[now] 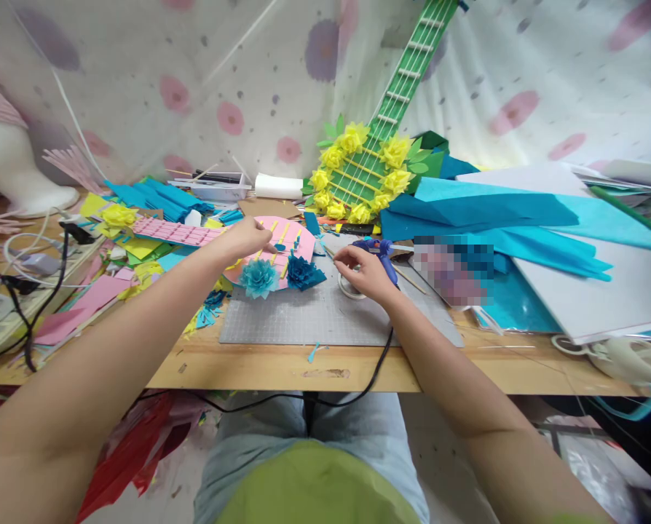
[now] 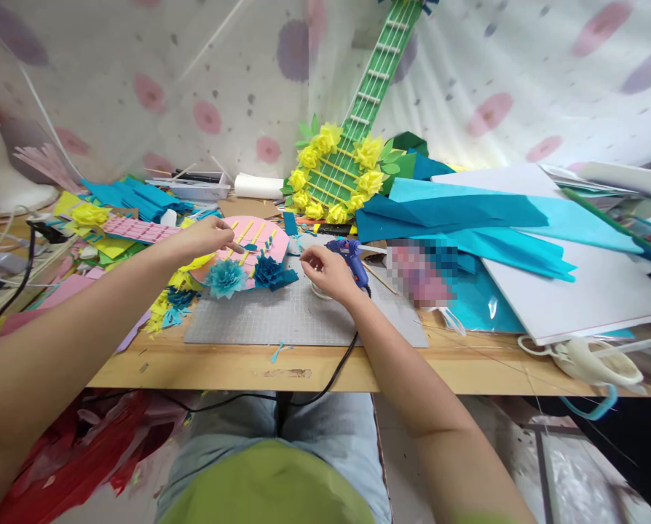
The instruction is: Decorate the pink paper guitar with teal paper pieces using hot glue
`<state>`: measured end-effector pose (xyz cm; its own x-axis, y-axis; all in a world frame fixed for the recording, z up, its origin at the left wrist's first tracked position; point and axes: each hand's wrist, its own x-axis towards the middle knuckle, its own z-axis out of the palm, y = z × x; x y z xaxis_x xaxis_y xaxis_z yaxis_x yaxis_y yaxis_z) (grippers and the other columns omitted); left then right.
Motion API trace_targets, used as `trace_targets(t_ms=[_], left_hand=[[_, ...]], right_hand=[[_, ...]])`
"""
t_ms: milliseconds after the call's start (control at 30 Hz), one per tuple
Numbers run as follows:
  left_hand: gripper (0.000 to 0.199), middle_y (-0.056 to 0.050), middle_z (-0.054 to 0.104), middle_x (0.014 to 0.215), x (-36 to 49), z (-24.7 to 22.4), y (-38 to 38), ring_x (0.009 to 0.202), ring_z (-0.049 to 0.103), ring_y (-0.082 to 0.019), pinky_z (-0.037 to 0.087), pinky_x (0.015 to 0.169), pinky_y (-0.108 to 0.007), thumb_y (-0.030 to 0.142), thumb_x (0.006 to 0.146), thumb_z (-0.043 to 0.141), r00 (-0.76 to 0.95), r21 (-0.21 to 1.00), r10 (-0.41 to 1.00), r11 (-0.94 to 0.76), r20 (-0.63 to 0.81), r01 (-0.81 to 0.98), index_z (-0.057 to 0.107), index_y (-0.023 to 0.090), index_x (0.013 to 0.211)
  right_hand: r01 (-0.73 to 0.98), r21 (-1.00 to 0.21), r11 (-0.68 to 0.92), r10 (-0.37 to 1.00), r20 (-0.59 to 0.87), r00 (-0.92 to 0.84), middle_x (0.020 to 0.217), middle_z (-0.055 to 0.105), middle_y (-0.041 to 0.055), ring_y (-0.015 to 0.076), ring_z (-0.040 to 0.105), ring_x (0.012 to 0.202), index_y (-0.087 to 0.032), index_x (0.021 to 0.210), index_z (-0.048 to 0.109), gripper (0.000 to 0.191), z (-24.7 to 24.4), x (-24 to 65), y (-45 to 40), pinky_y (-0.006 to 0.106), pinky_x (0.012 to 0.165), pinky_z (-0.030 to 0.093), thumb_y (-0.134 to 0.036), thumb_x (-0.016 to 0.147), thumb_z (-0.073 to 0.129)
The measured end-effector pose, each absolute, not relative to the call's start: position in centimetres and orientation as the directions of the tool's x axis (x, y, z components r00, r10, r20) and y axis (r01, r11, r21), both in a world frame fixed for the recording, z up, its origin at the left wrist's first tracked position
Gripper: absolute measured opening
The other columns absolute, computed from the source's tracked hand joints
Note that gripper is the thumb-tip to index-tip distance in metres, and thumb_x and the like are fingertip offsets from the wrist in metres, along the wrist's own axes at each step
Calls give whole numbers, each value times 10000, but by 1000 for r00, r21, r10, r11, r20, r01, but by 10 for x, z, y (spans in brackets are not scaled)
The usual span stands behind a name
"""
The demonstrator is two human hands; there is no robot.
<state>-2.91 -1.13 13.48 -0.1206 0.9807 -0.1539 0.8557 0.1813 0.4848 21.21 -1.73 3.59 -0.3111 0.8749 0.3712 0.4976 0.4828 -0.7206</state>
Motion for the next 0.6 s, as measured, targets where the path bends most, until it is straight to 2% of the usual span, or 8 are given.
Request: trace_targets(t_ms=[133, 200, 333, 467, 533, 600], left_hand=[[269, -46, 722, 866, -44, 130, -1, 748, 618, -190, 446, 619, -259, 230, 651, 565, -158, 456, 987, 160, -42, 875, 596, 184, 915], [229, -45, 713, 925, -50, 120, 5, 780, 621, -176, 440, 643, -241, 226, 649, 591, -152, 417, 988, 145, -17, 897, 608, 187, 874], [162, -46, 700, 936, -58, 100, 15, 813, 625, -177, 427, 657, -239, 273, 704, 577, -129, 346, 992, 124, -8, 930, 621, 188, 835], [180, -41, 693, 977, -56, 99, 18, 885, 617, -204, 433, 734, -258, 308, 695, 602, -65, 257, 998, 56, 26, 965, 645, 213, 841], [183, -41, 699, 947, -53, 102, 20, 886, 621, -216, 433, 756, -269, 316, 681, 621, -45, 231, 999, 40, 15, 972, 653, 218, 832], [177, -42, 703, 804, -51, 104, 22, 808, 636, -223, 437, 718, -278, 336, 671, 634, -57, 226, 997, 67, -52, 972, 651, 215, 799]], right_hand=[[497, -791, 358, 928, 242, -284, 671, 565, 4, 125, 488, 603, -200, 765, 563, 259, 32, 225, -18, 269, 595, 400, -456, 779, 523], [486, -816, 313, 932, 164, -324, 626, 534, -8, 113, 460, 569, -192, 734, 557, 315, 36, 232, -17, 258, 558, 371, -506, 755, 542], [497, -854, 152, 866, -128, -484, 537, 476, -35, 88, 420, 496, -181, 660, 533, 406, 52, 258, -17, 240, 500, 326, -580, 686, 608], [638, -770, 28, 847, -320, -424, 496, 437, -38, 73, 357, 449, -186, 584, 500, 476, 63, 289, -16, 246, 460, 266, -640, 634, 634], [721, -692, 28, 877, -329, -351, 500, 427, -30, 79, 347, 461, -190, 552, 487, 500, 63, 302, -14, 258, 462, 253, -663, 626, 629], [775, -631, 47, 920, -275, -279, 538, 443, -15, 93, 366, 502, -191, 541, 485, 516, 60, 310, -11, 267, 478, 262, -683, 621, 621]])
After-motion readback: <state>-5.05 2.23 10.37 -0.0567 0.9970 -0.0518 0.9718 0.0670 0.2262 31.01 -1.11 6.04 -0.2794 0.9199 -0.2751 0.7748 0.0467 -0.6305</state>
